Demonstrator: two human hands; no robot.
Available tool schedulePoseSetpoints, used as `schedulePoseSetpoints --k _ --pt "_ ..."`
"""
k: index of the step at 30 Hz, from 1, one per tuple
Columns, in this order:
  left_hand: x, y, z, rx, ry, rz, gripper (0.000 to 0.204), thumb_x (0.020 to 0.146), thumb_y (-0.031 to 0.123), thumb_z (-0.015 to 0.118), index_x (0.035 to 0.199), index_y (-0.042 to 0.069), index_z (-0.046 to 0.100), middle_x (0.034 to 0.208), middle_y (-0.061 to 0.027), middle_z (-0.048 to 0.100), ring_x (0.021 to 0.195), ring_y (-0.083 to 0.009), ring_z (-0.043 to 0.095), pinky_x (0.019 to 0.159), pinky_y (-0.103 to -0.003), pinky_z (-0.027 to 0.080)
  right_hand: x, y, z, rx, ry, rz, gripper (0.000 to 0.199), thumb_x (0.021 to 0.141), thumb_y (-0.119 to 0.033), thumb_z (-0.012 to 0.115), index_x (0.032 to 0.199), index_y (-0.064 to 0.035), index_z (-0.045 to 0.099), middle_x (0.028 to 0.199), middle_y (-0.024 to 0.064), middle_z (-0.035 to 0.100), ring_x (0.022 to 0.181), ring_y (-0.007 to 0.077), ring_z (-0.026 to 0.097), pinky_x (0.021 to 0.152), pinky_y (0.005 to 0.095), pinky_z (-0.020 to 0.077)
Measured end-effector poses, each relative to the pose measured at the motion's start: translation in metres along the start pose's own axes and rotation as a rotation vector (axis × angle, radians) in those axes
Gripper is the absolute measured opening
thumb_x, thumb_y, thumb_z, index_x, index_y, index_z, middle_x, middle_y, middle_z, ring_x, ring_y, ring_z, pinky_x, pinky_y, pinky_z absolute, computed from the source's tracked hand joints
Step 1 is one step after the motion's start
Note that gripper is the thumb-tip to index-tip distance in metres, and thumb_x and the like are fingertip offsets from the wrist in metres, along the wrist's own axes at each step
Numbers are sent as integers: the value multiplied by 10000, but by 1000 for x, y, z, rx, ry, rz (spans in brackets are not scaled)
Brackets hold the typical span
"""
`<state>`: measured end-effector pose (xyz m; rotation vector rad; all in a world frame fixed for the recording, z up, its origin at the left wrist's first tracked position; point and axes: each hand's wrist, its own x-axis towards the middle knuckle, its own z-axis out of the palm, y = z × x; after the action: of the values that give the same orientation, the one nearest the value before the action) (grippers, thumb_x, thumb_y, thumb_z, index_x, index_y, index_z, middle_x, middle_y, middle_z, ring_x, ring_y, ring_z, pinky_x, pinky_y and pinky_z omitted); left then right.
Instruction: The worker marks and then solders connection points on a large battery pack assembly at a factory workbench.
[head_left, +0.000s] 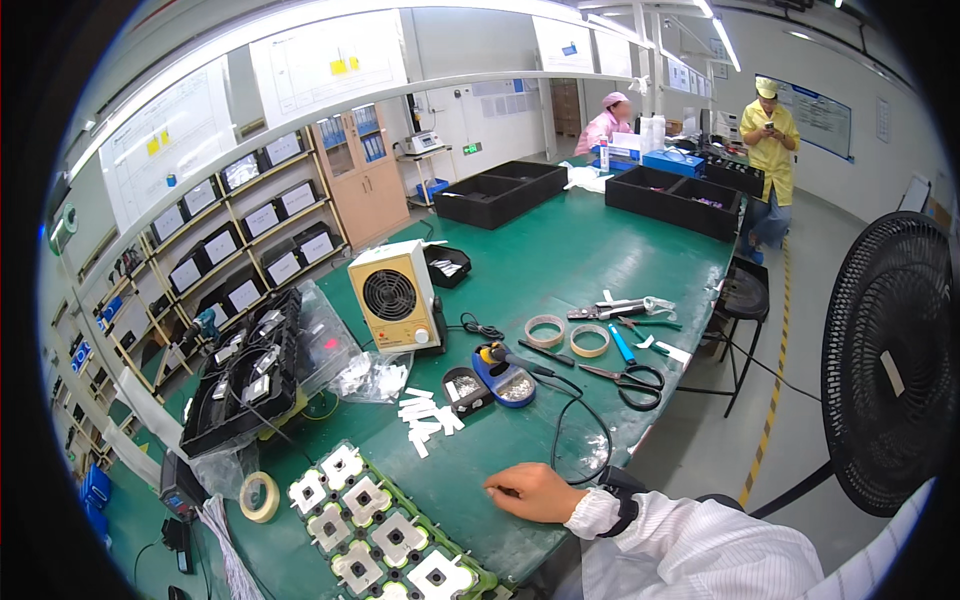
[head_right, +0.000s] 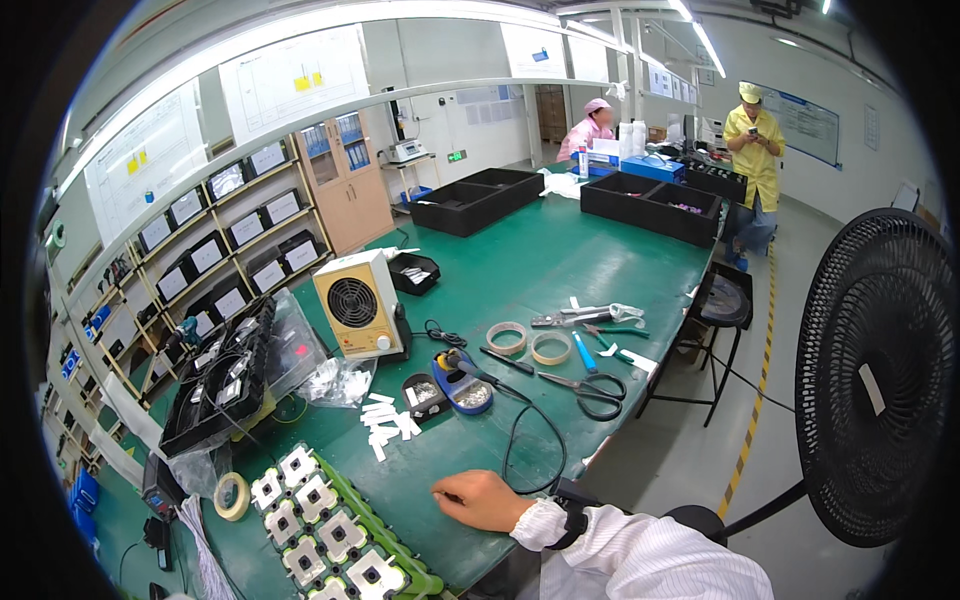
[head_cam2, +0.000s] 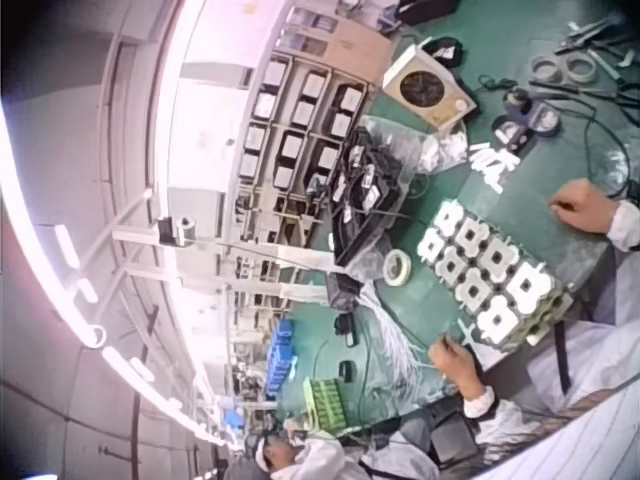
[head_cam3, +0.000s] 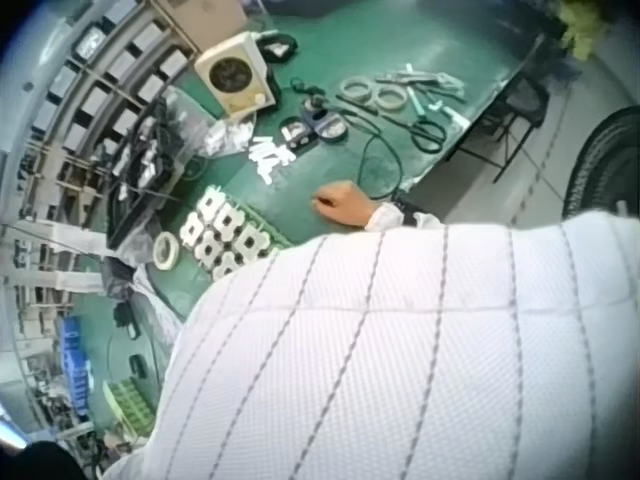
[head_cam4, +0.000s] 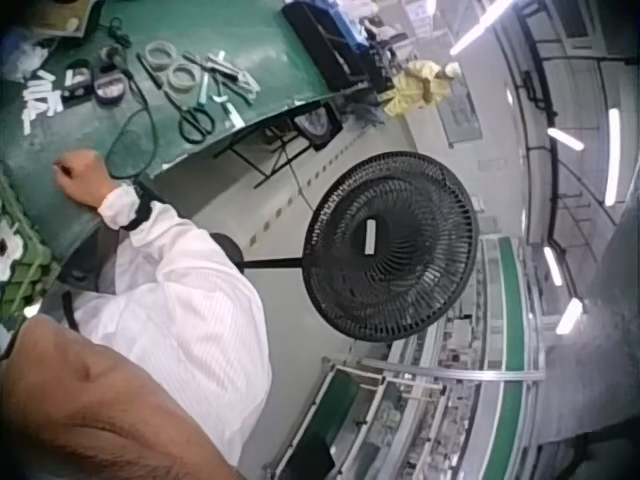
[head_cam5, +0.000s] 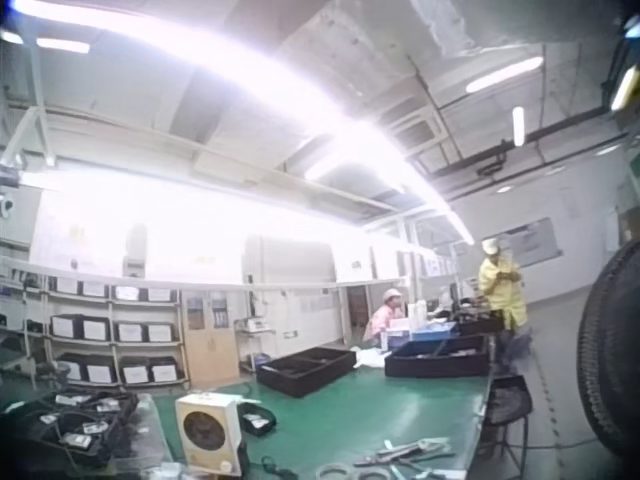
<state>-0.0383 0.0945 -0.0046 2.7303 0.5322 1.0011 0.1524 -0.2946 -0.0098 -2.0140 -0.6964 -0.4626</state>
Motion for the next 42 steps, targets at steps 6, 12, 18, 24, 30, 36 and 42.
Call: schedulePoseSetpoints --k 6,12,18,24,30,36,42 --pt "-22 -7 -4 13 4 84 119 930 61 653 997 -29 694 794 -216 589 784 -416 548 721 -506 435 -4 5 4 -31 -100 -87 130 908 -148 674 979 -48 714 817 113 719 743 318 694 698 422 553" --pt "-19 -7 -3 86 16 111 133 895 56 681 1011 29 741 753 -187 600 714 -387 558 669 -495 438 -4 9 7 -96 -187 -57 128 911 -160 668 971 -52 703 852 113 711 802 316 689 752 427 545" --pt "-16 -1 -2 75 -25 50 162 877 87 704 1019 48 772 757 -164 616 723 -378 581 671 -491 444 -5 14 11 -70 -165 -126 114 916 -156 658 955 -56 693 849 91 691 830 290 673 784 416 531" --pt "-11 11 -7 39 -4 62 146 903 113 705 1002 26 767 763 -184 610 747 -388 580 683 -498 446 -5 13 13 -9 -178 -134 94 922 -145 646 939 -58 677 830 81 657 820 277 647 773 409 507" --pt "-9 16 -11 51 -81 -11 149 921 142 712 1003 33 773 840 -209 609 796 -410 563 707 -509 443 -5 12 11 -66 -238 -120 96 924 -144 641 950 -57 675 854 79 660 843 274 649 783 407 506" --pt "-11 13 -9 81 -31 19 177 908 130 721 1053 44 776 944 -220 606 872 -410 573 772 -509 455 -4 12 11 -67 -228 -136 89 922 -145 643 948 -62 667 833 72 641 827 276 638 783 405 504" --pt "-13 11 -8 74 -53 -41 186 894 101 719 1061 42 774 988 -232 618 921 -419 581 816 -519 460 -4 11 12 -90 -250 -114 86 922 -142 642 935 -61 668 834 74 636 822 279 635 788 410 505"
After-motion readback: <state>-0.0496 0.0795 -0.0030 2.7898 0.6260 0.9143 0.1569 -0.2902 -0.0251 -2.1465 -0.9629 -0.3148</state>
